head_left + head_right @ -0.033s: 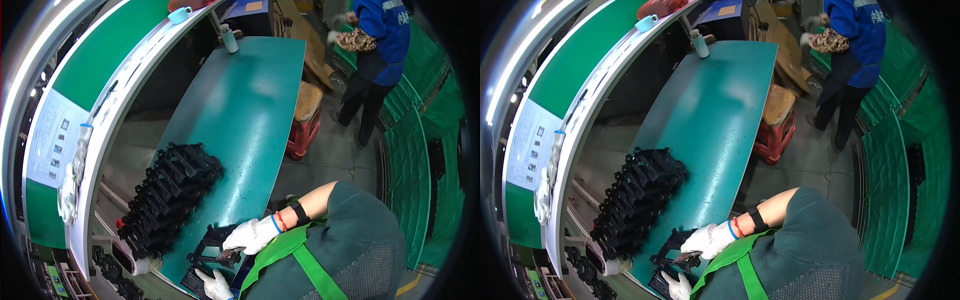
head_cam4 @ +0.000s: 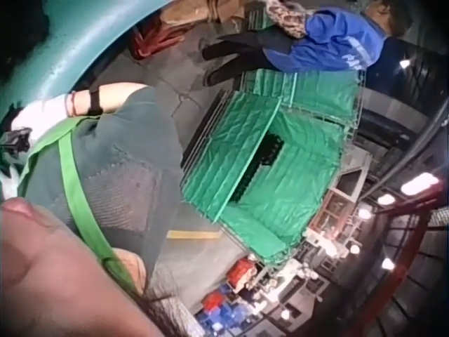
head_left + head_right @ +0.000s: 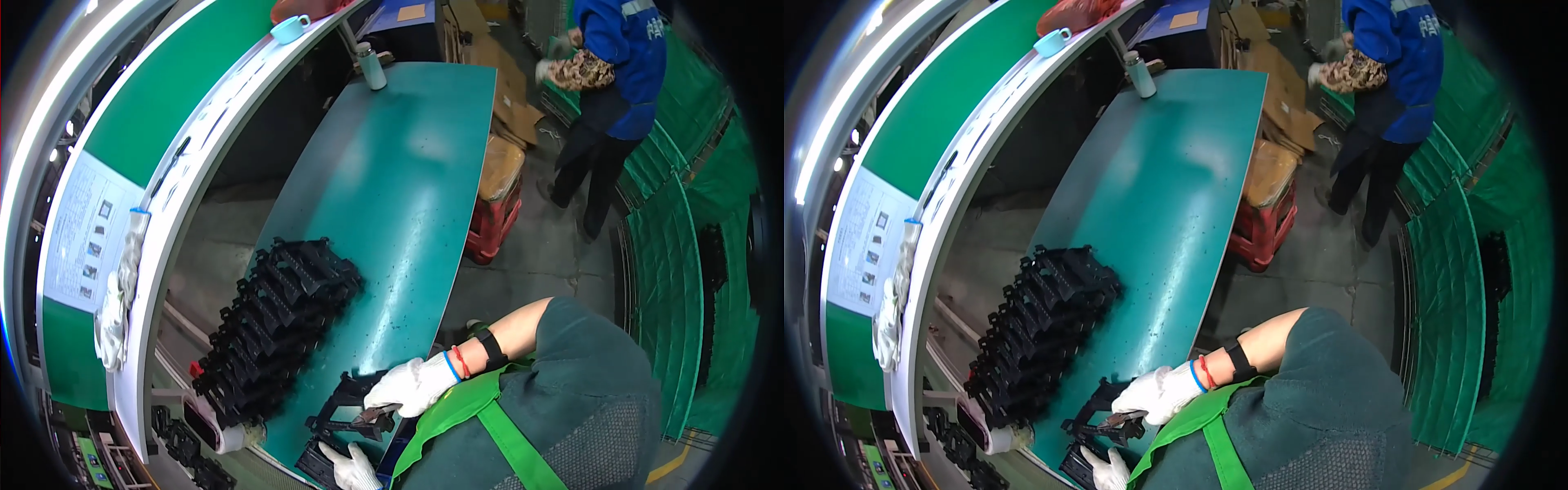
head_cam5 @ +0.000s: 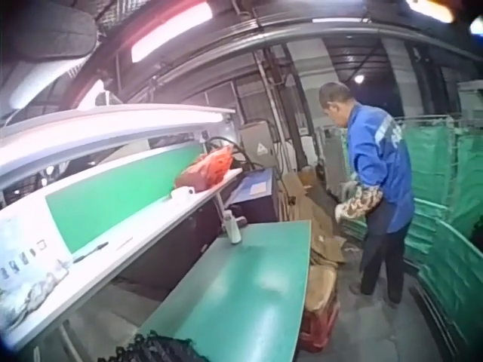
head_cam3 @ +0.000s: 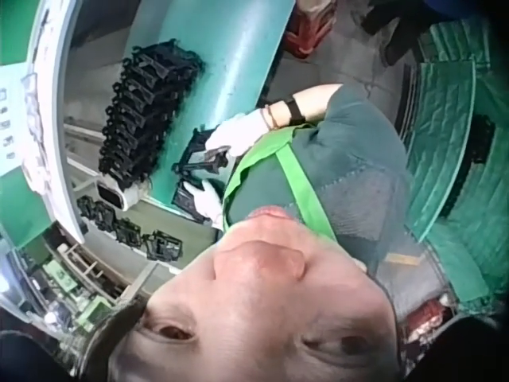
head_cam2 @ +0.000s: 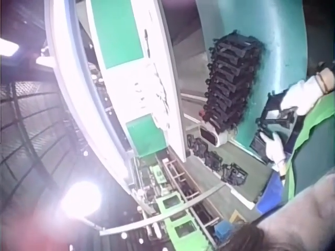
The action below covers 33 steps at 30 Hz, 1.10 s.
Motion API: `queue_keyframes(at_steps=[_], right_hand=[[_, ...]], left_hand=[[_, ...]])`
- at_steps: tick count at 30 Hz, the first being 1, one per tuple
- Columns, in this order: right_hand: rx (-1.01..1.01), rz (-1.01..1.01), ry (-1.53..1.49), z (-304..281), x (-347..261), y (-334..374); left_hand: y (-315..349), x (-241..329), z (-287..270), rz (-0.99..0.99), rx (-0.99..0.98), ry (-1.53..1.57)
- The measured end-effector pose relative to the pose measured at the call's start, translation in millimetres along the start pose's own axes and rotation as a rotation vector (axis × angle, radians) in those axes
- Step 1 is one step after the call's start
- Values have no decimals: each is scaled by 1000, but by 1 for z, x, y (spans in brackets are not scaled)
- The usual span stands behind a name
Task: The person picks up plastic frames from a bin and a conveyor belt, trims them using shears, and stacks the finished frames on the workbench.
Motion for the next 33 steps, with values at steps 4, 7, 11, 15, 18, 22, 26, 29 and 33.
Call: queue_keyframes(at_steps=[4, 7, 11, 15, 18, 22, 26, 29, 33], right_hand=[[44, 128, -175, -13, -8, 22], [136, 224, -345, -34, -14, 42], [284, 246, -418, -46, 2, 66], [369, 331, -477, -56, 19, 93], [414, 356, -493, -63, 20, 110], [581, 361, -541, -70, 19, 121], [876, 407, -432, -76, 16, 118], [1059, 423, -399, -81, 20, 114], [1272, 409, -479, -91, 50, 98]], left_hand=[[-4, -15, 7, 36, 39, 74], [-1, -8, -4, 6, 5, 83], [1, -6, -9, 85, 62, 51], [-3, -6, -8, 104, -2, 164], [-11, -26, 22, 144, 22, 61], [-31, -51, 56, 183, 100, -66], [-45, -39, 32, 206, 151, 225], [-54, -53, -4, 85, -43, 702], [-81, -51, 12, 39, -150, 977]])
Point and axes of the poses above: each hand's wrist, its own y-axis away from the middle knuckle, its own z-axis out of the palm, x = y × z, the point moved 1 cm from there along -y, towards the middle knuckle, and after that the axes turned 6 degrees about x, right-handed, at the moved point
